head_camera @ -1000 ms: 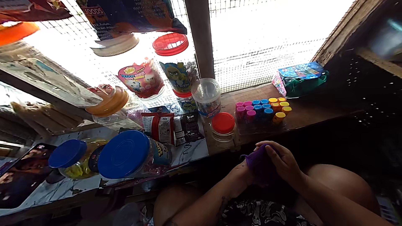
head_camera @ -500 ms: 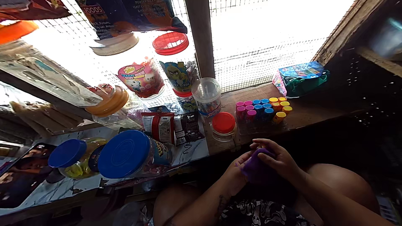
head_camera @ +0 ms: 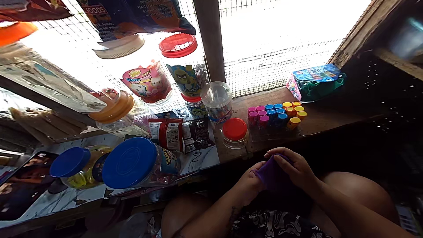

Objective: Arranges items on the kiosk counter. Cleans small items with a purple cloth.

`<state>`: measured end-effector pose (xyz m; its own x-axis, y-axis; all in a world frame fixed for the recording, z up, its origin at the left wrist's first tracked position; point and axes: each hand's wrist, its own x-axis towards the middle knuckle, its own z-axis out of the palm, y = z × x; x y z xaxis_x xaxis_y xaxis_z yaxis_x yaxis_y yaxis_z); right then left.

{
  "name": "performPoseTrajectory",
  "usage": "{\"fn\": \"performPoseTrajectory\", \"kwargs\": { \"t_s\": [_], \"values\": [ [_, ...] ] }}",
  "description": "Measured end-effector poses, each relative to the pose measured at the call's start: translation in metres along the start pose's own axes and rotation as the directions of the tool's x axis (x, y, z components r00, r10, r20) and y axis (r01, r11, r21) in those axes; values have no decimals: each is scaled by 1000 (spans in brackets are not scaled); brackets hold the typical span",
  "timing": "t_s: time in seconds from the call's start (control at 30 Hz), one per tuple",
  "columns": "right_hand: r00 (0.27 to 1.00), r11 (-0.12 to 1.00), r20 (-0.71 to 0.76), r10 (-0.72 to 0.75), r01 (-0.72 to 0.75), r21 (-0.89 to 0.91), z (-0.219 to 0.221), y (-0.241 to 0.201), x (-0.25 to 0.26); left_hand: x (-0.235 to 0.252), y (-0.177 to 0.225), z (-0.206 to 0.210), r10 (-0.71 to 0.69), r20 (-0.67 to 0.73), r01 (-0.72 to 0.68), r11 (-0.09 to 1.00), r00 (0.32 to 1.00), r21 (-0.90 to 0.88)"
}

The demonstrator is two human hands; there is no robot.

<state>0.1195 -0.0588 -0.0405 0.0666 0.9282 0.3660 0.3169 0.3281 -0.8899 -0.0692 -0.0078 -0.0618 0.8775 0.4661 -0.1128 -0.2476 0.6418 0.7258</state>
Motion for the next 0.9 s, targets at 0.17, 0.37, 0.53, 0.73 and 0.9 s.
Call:
{"fn": "performPoseTrajectory", "kwargs": {
  "t_s": [0.17,0.37,0.53,0.73,0.9],
  "values": [
    [1000,1000,-25,-10,10,-4,-2,0,0,1,-2,-2,29,81,-30,999,996,14],
    [999,998,29,-35,33,57,-6,2,2,1,1,-7,11,79,-14,999,997,35],
    [989,998,148,-20,12,54,-4,4,4,1,4,-2,12,-27,-14,999,1000,-50],
    [984,999,177,11,-19,45,-2,4,4,4,2,-4,28,-96,-32,998,995,-46],
    [995,998,72,-63,61,30,-4,5,5,3,2,-4,5,-68,-7,1000,998,-22]
  ]
}}
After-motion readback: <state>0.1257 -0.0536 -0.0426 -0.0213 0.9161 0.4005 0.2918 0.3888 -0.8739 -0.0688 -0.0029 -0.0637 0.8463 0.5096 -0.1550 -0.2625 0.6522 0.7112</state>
